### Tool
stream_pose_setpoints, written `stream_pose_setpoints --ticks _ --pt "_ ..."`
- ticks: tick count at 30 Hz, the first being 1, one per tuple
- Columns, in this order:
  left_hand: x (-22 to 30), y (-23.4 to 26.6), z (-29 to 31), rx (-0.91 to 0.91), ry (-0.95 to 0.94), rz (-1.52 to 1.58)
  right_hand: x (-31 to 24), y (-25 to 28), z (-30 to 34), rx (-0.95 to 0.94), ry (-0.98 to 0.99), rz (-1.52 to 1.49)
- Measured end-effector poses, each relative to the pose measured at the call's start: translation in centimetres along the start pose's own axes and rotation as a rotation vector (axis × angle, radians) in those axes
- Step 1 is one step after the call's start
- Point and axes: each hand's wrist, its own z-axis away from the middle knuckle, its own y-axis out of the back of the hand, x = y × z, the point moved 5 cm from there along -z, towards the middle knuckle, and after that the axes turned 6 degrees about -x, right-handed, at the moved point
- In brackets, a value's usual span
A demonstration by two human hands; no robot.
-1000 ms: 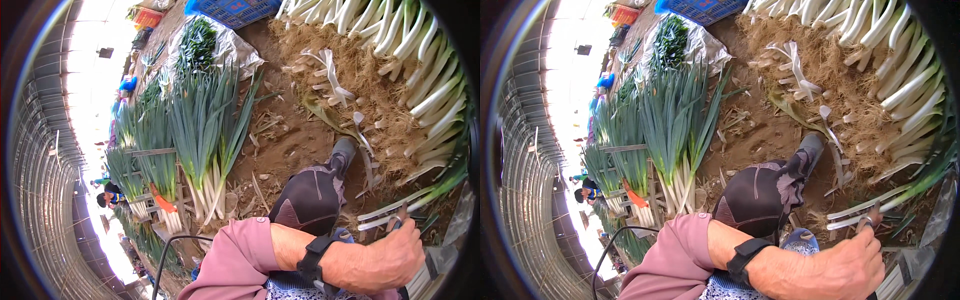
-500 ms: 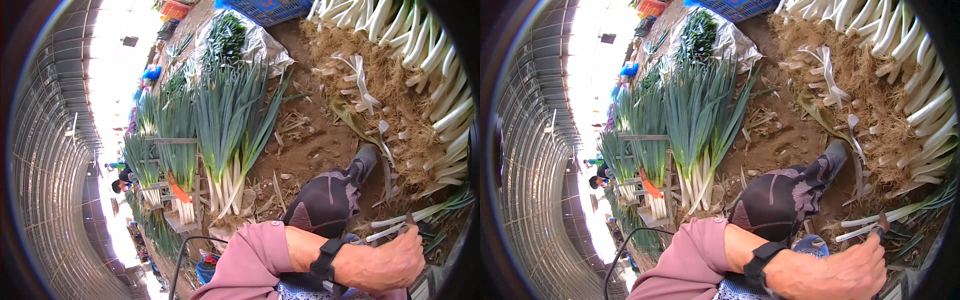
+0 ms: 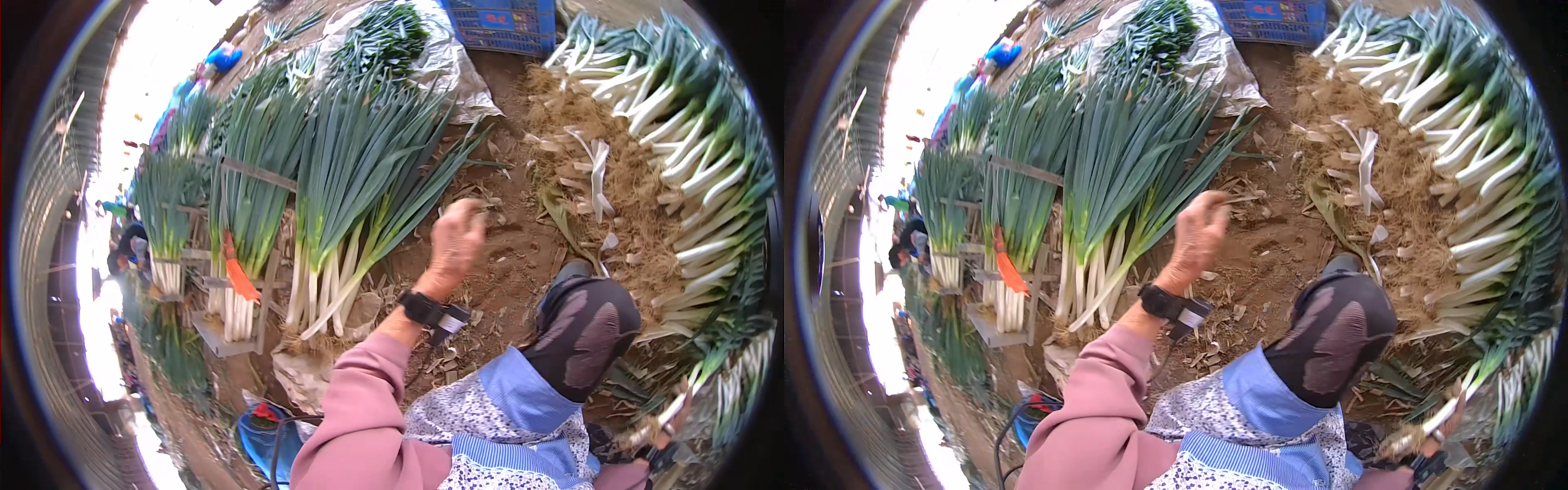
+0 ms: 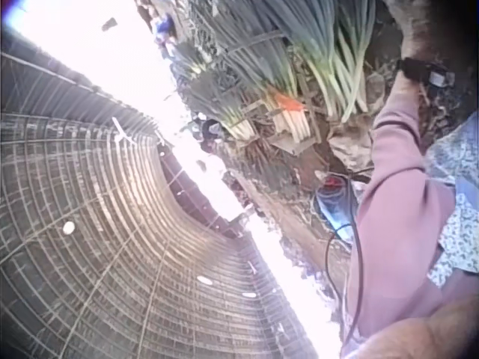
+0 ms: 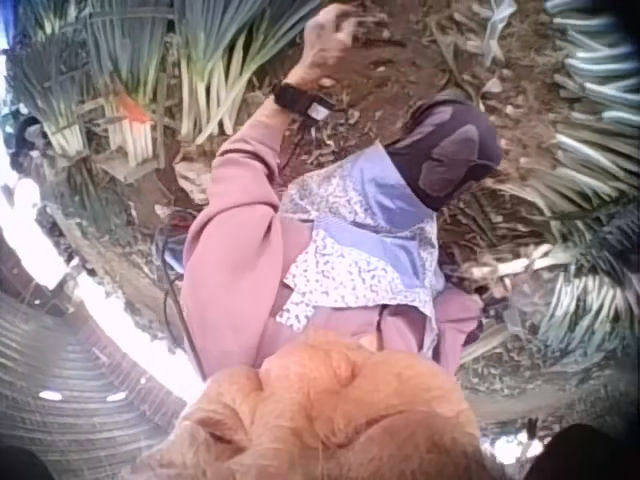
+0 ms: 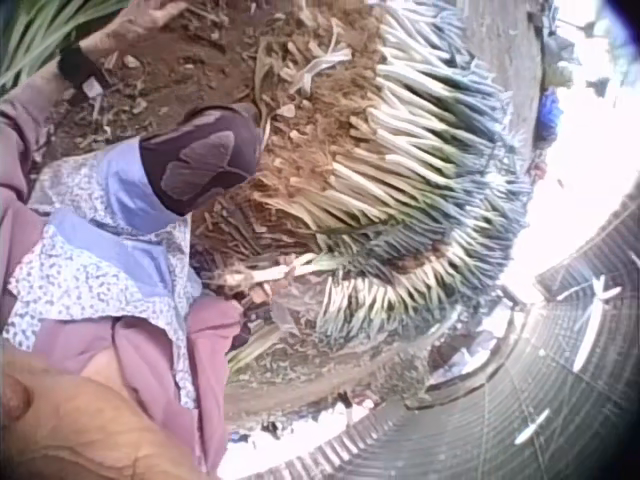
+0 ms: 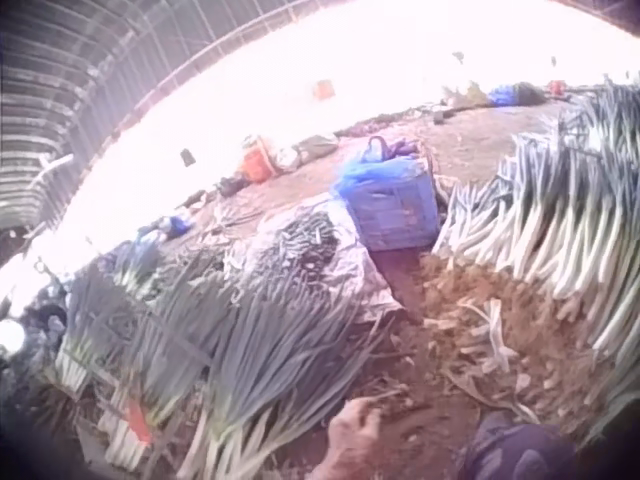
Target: The person picks up leeks from a pile, peels away the outer layers by hand, and places the cleaned leeks into a metal frame. Once the frame is full, the person uses a knife to trim the roots and tops of the leeks.
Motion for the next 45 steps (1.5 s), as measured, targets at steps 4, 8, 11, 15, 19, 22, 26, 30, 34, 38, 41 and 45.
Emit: stream_pose_setpoints --ticks 4,8,11,15,19,22,26,30,34,38,41,45 --pt "-17.3 3.5 3.7 0.24 0.222 -0.383 -3.7 -5.6 6.5 0.099 0.012 0.236" --pt "-27.2 6.0 6.9 0.192 0.479 -0.546 -4.0 -11.2 9.9 0.153 0.024 0.328" --pt "-32.2 7.8 9.3 0.125 0.679 -0.569 -3.6 -14.2 11.0 0.157 0.021 0.365" --pt "-35.5 7.3 12.0 -0.013 0.788 -0.577 -3.4 -17.4 12.0 0.165 0.027 0.397" --pt "-36.9 6.3 13.5 -0.123 0.806 -0.617 -2.8 -19.9 12.6 0.168 0.037 0.419" --pt "-36.5 6.3 14.9 0.017 0.634 -0.67 -2.3 -21.1 12.7 0.151 0.041 0.43" --pt "-32.0 5.2 15.2 0.102 0.381 -0.392 -1.8 -22.1 12.7 0.128 0.075 0.434" --pt "-29.0 8.4 16.2 0.305 0.308 -0.338 -1.3 -22.9 12.4 0.086 0.089 0.431" --pt "-28.7 15.6 15.2 0.505 0.167 -0.441 -0.6 -24.2 12.0 0.03 0.113 0.418" --pt "-27.3 22.9 12.9 0.423 0.43 -0.374 -0.4 -25.7 11.7 -0.02 0.17 0.391" --pt "-29.7 23.9 13.3 0.489 0.614 -0.571 1.5 -28.2 10.1 -0.109 0.153 0.357" --pt "-16.3 17.2 10.4 0.788 -0.204 -0.309 1.9 -29.6 9.7 -0.169 0.187 0.311"
